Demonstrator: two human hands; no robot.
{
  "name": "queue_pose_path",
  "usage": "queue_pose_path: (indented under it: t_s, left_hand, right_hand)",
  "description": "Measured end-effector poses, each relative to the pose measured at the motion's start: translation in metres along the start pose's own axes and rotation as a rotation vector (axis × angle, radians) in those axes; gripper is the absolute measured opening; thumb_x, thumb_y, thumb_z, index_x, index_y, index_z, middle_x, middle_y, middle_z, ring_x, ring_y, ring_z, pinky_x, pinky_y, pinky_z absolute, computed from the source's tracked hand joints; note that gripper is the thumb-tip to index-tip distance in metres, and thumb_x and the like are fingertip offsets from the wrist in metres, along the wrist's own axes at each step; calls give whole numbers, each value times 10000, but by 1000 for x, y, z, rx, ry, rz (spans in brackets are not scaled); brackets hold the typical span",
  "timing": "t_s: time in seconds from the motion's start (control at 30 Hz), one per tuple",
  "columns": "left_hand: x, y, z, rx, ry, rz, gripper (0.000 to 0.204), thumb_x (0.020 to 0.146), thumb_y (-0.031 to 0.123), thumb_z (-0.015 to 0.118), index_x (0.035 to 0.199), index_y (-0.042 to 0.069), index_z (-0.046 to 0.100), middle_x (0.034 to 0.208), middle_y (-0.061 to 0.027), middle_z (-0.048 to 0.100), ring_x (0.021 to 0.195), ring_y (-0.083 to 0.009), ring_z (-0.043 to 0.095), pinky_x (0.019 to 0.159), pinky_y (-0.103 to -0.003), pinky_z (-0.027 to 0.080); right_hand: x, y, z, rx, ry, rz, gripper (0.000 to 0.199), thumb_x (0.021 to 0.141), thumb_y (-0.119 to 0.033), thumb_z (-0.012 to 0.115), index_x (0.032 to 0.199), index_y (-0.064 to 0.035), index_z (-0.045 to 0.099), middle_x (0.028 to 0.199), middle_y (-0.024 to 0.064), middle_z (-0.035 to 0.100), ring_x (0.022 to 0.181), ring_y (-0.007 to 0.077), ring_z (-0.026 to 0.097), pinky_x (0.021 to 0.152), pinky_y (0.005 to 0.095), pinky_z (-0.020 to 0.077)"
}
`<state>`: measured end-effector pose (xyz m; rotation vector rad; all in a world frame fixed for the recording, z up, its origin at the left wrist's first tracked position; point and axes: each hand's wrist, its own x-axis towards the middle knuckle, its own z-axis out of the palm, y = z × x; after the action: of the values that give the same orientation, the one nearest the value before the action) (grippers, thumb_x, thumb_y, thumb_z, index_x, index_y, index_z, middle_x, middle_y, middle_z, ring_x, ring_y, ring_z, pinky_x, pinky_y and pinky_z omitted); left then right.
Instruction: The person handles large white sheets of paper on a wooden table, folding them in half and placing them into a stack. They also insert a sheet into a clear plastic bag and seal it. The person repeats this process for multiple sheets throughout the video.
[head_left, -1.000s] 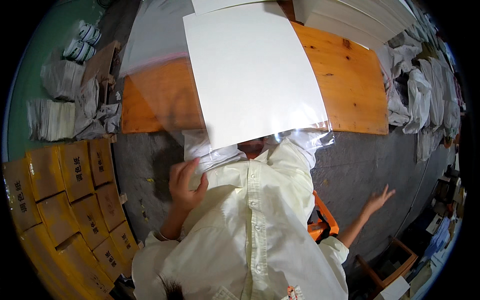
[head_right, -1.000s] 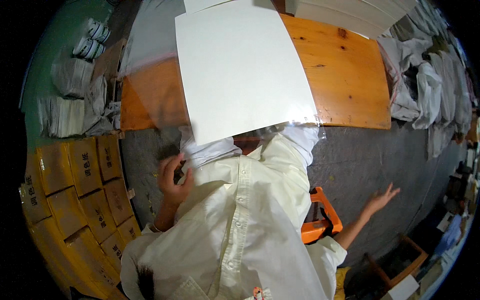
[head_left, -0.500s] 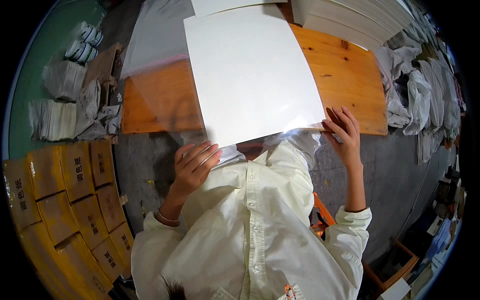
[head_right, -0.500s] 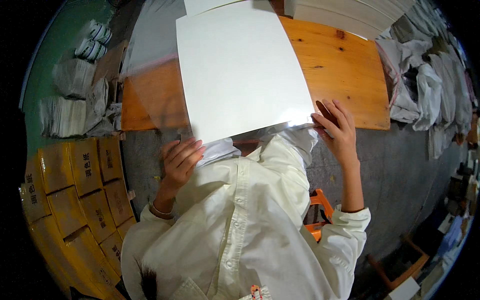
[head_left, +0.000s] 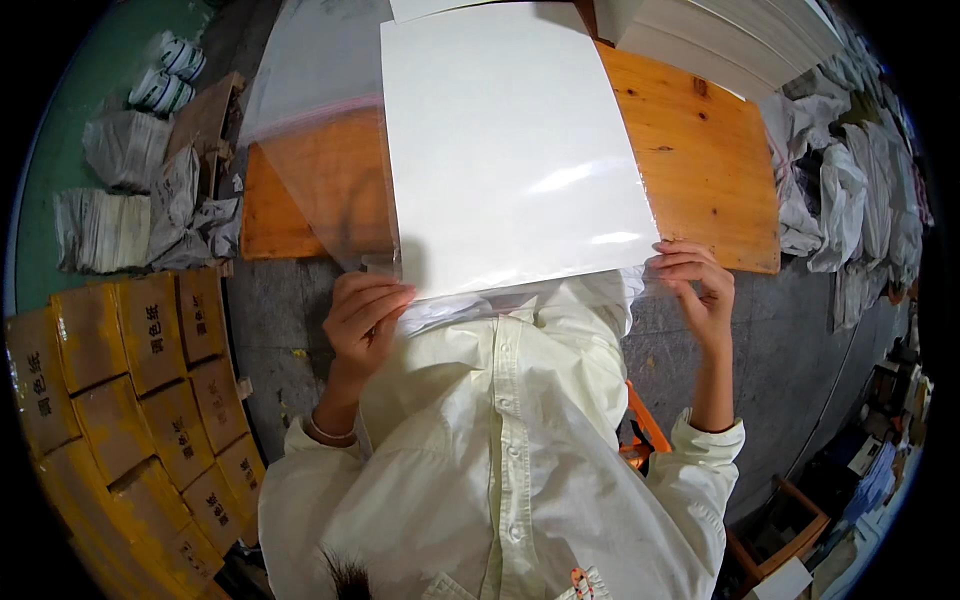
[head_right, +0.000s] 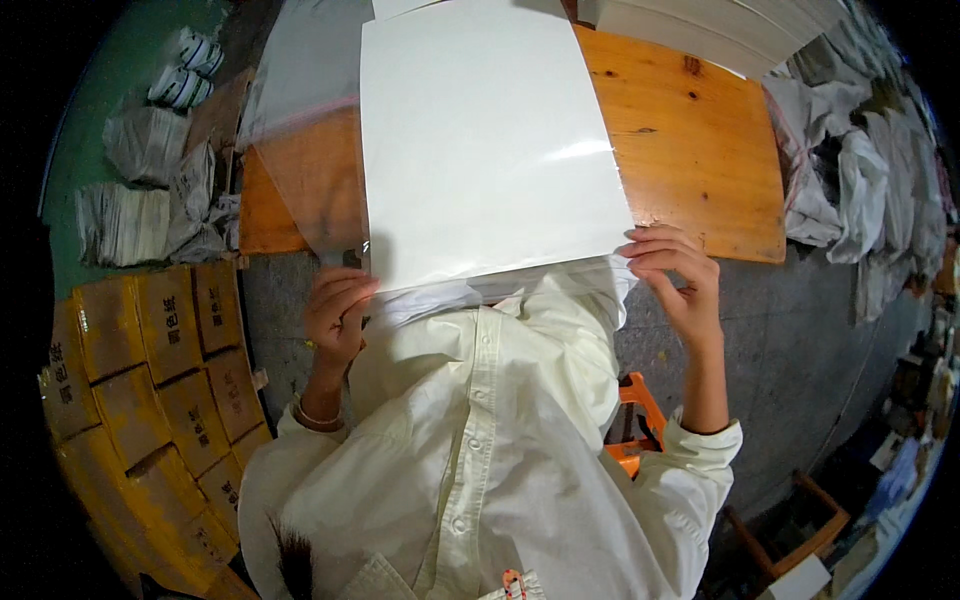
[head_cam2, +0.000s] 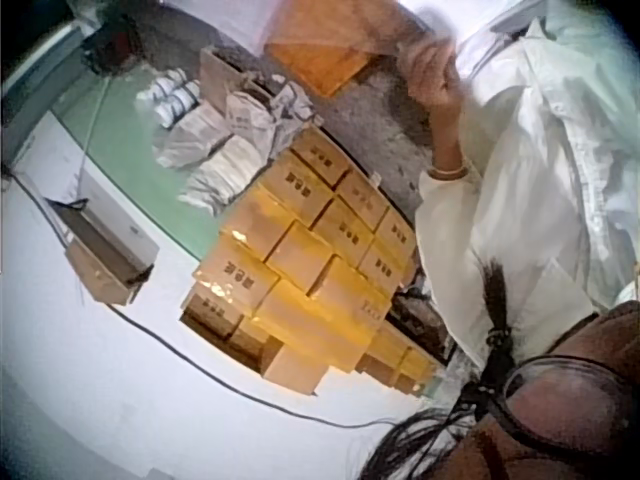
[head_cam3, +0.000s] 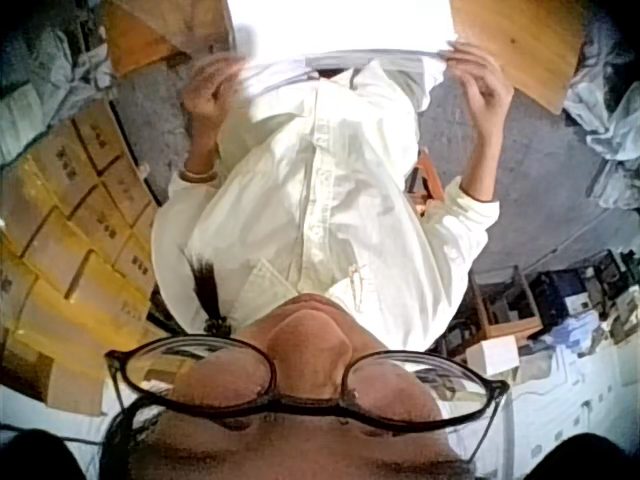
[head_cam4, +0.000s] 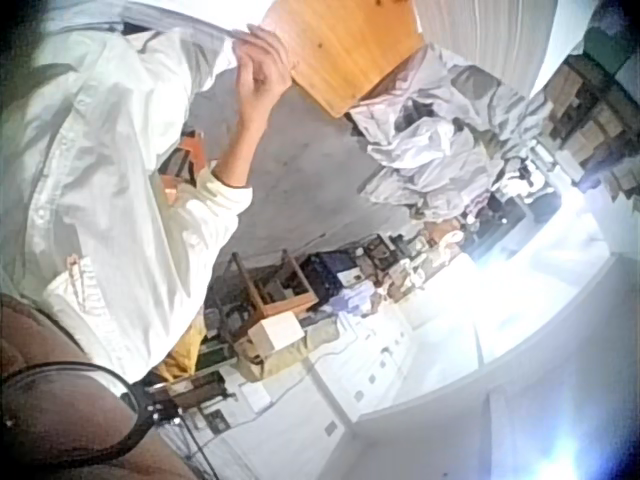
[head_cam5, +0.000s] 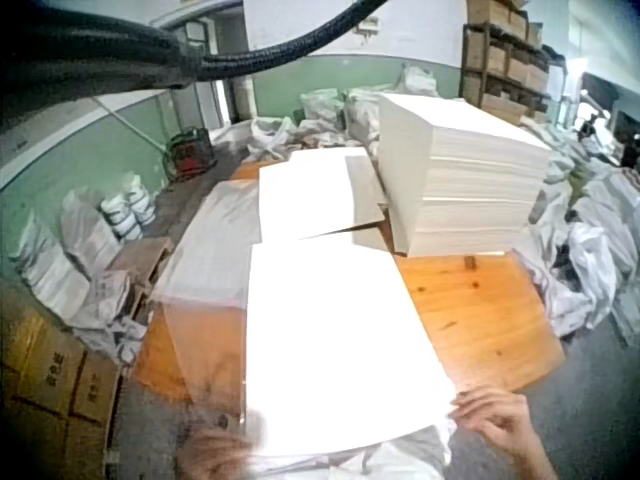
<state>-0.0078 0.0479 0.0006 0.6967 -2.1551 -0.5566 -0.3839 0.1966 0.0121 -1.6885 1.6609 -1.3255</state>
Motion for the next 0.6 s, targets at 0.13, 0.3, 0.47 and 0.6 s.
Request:
queue_pose_path:
  t_s: [0.13, 0.3, 0.47, 0.6]
  left_hand:
    - [-5, -3, 0, -95, -30, -61, 150, 727, -3, 698, 857, 73, 701, 829, -37, 687, 784, -212, 598, 733, -316, 465]
    - [-19, 0, 3, -81, -31, -131, 160, 710, 3, 725, 852, 71, 696, 835, -31, 689, 811, -198, 587, 738, -320, 459]
    - [-19, 2, 7, -20, -34, -133, 180, 679, 10, 761, 830, 79, 692, 830, -28, 688, 787, -189, 579, 739, -319, 447]
    - [-20, -8, 6, -94, 5, -124, 175, 670, 21, 767, 820, 75, 696, 798, -28, 686, 727, -187, 567, 689, -302, 444]
  right_hand:
    - [-8, 10, 7, -89, -86, 28, 113, 691, -33, 719, 799, -57, 695, 912, 70, 688, 990, 235, 603, 880, 354, 445]
    - [-7, 0, 12, -217, -47, 13, 199, 638, -23, 748, 827, -63, 701, 914, 50, 670, 953, 221, 599, 844, 347, 449]
    - [-7, 4, 9, -220, -45, -29, 173, 641, -20, 743, 805, -63, 711, 855, 39, 644, 922, 220, 587, 823, 341, 457]
    - [-5, 0, 6, -159, -25, 3, 115, 649, -29, 739, 758, -51, 711, 840, 41, 641, 917, 225, 583, 819, 345, 461]
